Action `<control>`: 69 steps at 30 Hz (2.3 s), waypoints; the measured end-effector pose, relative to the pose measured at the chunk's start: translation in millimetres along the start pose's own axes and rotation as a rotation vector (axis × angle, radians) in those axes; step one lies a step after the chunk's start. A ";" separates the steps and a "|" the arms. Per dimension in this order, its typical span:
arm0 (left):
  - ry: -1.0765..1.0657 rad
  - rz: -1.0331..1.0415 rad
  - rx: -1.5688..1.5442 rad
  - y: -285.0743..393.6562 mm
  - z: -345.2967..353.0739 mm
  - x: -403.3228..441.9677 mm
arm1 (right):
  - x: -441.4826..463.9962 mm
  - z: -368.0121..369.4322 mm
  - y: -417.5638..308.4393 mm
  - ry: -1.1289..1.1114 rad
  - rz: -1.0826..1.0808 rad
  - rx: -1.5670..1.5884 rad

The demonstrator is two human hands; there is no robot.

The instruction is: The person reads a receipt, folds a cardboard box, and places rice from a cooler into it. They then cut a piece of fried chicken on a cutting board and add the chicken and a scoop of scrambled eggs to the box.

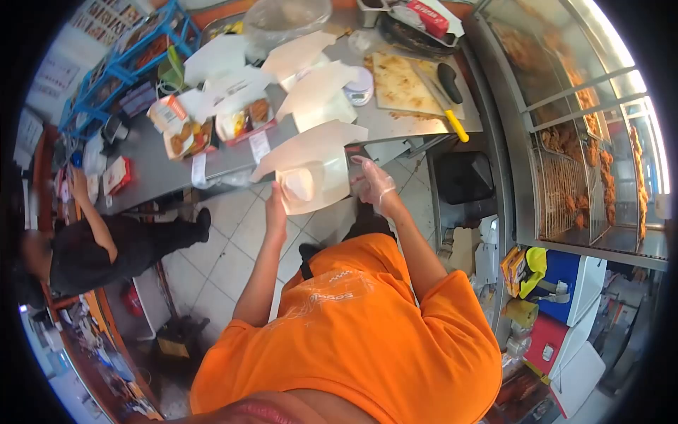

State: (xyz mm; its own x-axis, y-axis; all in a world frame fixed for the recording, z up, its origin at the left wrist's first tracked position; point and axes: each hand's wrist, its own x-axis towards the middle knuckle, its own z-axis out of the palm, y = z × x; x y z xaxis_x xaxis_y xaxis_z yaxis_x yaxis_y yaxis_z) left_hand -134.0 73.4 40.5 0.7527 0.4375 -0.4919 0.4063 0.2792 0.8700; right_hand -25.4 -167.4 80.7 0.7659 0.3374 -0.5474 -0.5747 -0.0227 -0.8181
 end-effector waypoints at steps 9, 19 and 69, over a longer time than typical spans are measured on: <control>-0.210 -0.038 0.122 -15.3 200.8 59.5 | 46.8 -182.4 -28.8 0.187 -0.088 -0.141; -0.122 0.043 0.096 2.8 195.4 76.0 | 135.7 -226.4 -53.9 0.087 -0.123 -0.077; 0.600 -0.032 -0.175 74.3 -443.5 264.8 | 223.1 228.9 7.0 -0.128 0.451 -0.332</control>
State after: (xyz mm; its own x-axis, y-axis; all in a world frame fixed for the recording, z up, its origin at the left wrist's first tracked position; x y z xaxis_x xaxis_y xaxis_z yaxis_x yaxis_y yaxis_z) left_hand -134.3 589.1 -39.5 0.2984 0.8163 -0.4946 0.2945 0.4141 0.8613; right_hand 75.5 123.1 -6.7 0.4130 0.3366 -0.8462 -0.6994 -0.4779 -0.5315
